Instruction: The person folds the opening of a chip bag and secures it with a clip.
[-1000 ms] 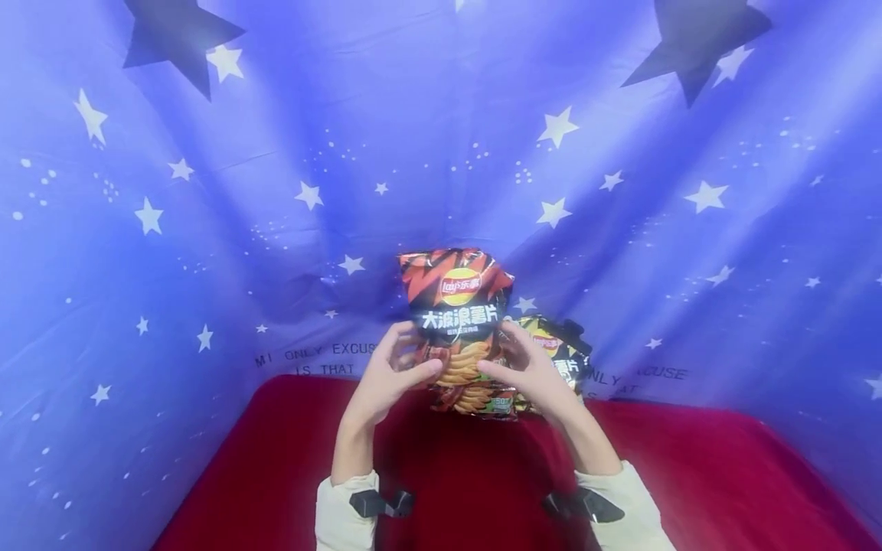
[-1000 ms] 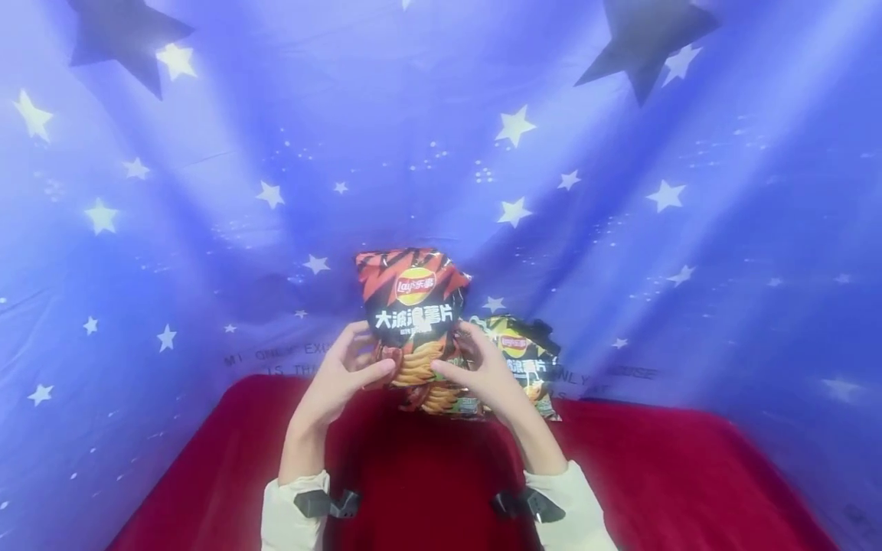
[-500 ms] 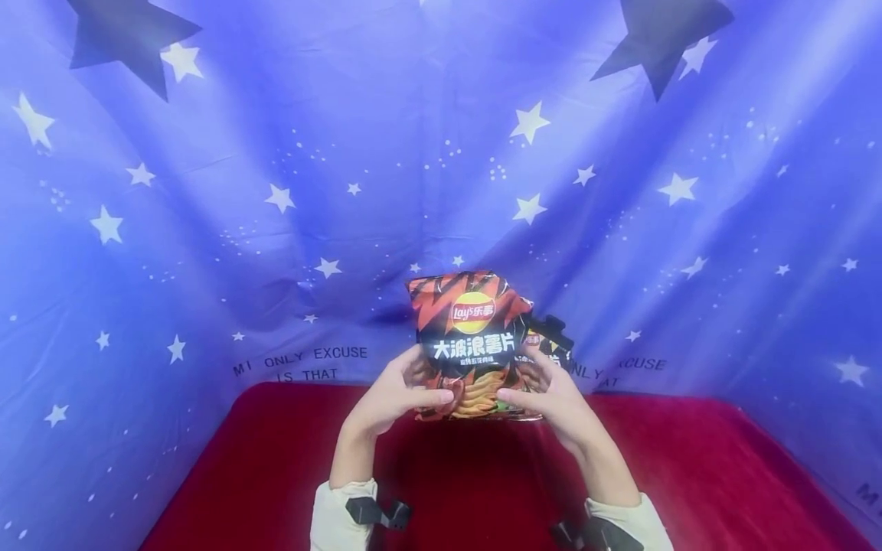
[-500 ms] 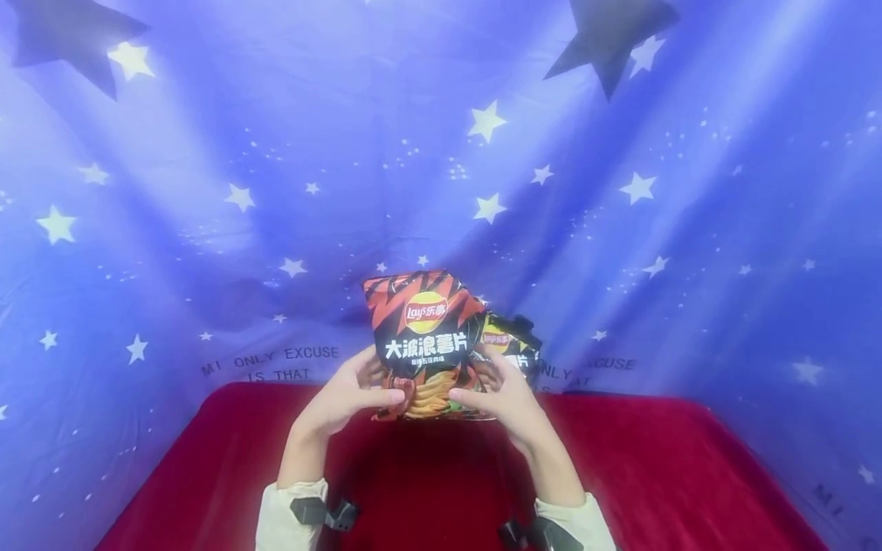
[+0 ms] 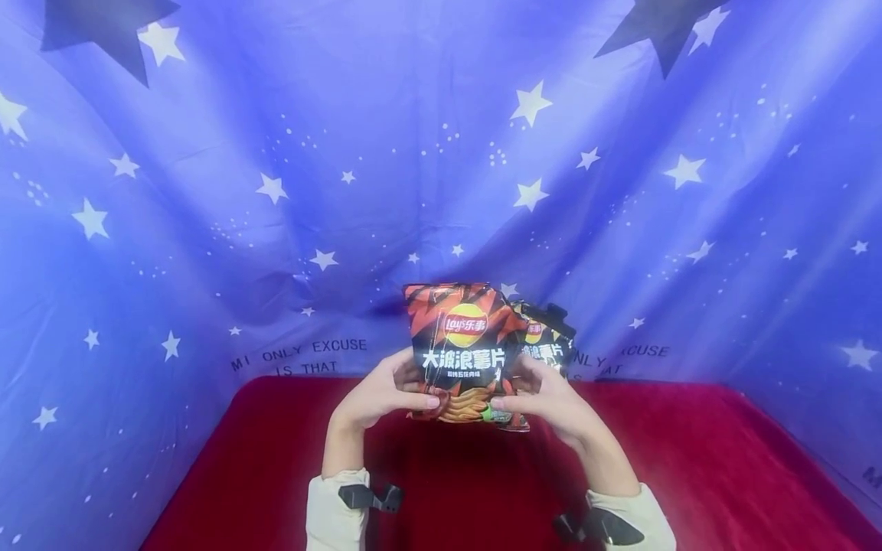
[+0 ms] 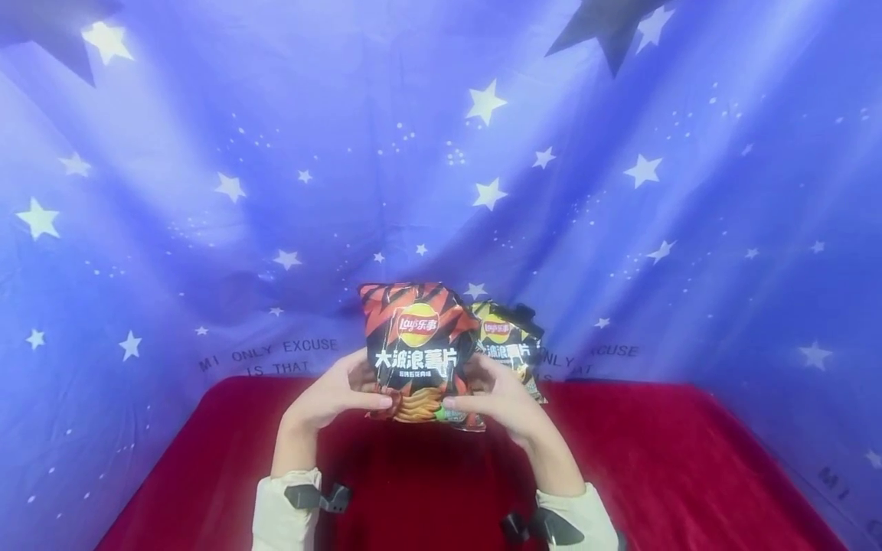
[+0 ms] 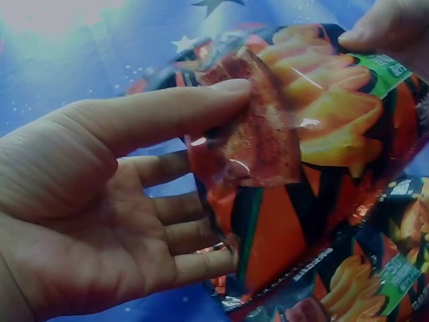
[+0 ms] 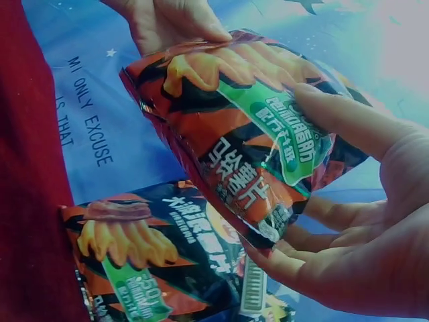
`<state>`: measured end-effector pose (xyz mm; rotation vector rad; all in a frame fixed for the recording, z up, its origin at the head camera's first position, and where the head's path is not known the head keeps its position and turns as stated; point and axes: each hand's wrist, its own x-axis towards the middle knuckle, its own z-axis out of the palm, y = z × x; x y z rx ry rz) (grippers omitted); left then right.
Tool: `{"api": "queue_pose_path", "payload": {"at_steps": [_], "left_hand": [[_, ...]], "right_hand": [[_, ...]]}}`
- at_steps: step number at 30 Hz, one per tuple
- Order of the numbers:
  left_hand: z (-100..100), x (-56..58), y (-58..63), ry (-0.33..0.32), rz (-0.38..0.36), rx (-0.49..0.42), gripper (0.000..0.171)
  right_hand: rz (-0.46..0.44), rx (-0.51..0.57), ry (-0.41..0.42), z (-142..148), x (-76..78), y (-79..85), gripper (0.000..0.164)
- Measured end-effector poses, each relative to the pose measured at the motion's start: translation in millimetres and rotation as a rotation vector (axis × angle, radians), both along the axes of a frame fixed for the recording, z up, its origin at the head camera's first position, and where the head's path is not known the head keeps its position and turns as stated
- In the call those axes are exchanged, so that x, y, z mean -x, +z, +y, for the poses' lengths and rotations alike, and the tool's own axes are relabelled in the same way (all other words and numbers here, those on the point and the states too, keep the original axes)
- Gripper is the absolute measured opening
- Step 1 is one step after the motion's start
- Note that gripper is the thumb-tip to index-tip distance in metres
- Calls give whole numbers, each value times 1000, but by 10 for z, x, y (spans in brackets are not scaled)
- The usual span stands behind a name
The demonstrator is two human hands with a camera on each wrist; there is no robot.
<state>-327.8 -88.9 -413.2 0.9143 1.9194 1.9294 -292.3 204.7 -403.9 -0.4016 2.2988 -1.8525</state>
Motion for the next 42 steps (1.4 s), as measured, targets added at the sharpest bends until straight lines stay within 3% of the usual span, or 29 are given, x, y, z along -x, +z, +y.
{"api": "queue_pose_path", "payload": {"at_steps": [4, 9, 17, 21, 30, 33, 37, 40, 42], "left_hand": [[-23, -14, 24, 21, -12, 15, 76], [-38, -6, 15, 2, -41, 37, 77], [-89, 124, -160, -119, -43, 163, 82], [-91, 181, -256, -196, -84, 210, 82], [-116, 202, -374, -272, -186, 344, 67], [-138, 198, -391, -222, -213, 369, 63], [-181, 184, -380, -108, -232, 354, 67], [-202, 170, -327, 28, -210, 309, 80], [-191, 154, -266, 163, -151, 285, 90]], "right_hand": [[-69, -1, 34, 2, 44, -51, 96], [-96, 6, 94, -7, 82, -122, 87], [-97, -47, 177, 7, 179, -309, 66], [-138, -53, 255, 27, 240, -420, 65], [-221, -47, 419, 40, 304, -589, 71], [-231, -48, 438, 29, 320, -610, 70], [-217, -78, 388, 68, 327, -601, 64], [-192, -78, 342, 120, 340, -576, 59], [-166, -58, 331, 156, 354, -559, 57]]}}
